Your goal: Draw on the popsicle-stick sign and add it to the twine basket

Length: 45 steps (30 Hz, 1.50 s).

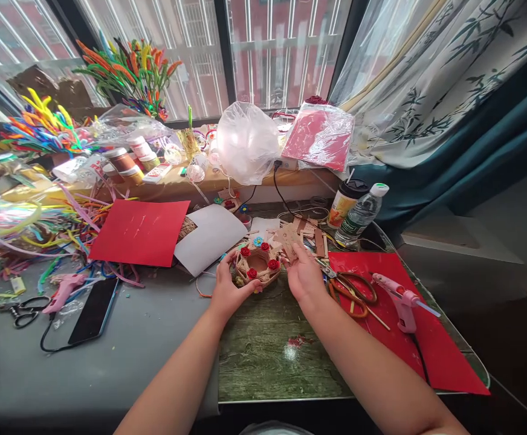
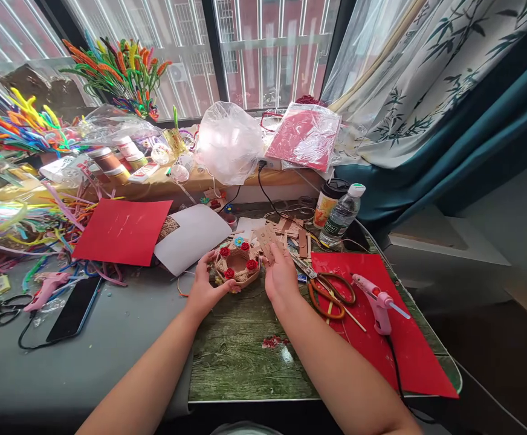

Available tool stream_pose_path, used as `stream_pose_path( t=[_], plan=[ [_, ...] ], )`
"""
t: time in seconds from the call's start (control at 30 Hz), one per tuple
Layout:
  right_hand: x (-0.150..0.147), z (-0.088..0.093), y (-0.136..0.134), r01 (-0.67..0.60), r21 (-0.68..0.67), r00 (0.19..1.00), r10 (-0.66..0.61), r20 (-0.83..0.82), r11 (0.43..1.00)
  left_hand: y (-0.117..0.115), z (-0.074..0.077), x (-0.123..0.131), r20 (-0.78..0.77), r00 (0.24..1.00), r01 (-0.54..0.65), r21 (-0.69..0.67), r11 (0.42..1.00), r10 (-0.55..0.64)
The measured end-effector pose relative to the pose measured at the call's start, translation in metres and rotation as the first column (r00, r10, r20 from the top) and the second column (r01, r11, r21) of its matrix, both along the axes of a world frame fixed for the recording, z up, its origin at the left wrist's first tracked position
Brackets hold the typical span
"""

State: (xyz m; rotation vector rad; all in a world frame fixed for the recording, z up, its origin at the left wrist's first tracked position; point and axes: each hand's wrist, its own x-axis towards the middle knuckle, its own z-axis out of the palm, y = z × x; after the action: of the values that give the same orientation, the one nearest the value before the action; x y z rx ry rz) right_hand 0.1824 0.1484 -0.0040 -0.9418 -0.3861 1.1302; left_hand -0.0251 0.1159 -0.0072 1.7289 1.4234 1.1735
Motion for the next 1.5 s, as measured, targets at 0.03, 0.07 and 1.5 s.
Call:
stream_pose_path(
  t=[0.03,0.07,1.5],
  plan=[
    [-0.001,-0.002,-0.004,0.0,0.019,1.0,0.0,-0.001,1.0,0.001,0.0,-0.001,0.013,1.0,0.003,-0.006,1.0,-0.003],
    [-0.003,-0.004,-0.006,0.002,0.039,1.0,-0.002,-0.013,0.999,0.002,0.001,-0.002,0.021,1.0,0.004,-0.011,1.0,-0.004],
    [0.007,0.004,0.047,-0.271,-0.004,0.84,0.239,0.487,0.963,-0.006,0.0,-0.005,0.132,0.989,0.089,-0.134,0.987,-0.071]
  ],
)
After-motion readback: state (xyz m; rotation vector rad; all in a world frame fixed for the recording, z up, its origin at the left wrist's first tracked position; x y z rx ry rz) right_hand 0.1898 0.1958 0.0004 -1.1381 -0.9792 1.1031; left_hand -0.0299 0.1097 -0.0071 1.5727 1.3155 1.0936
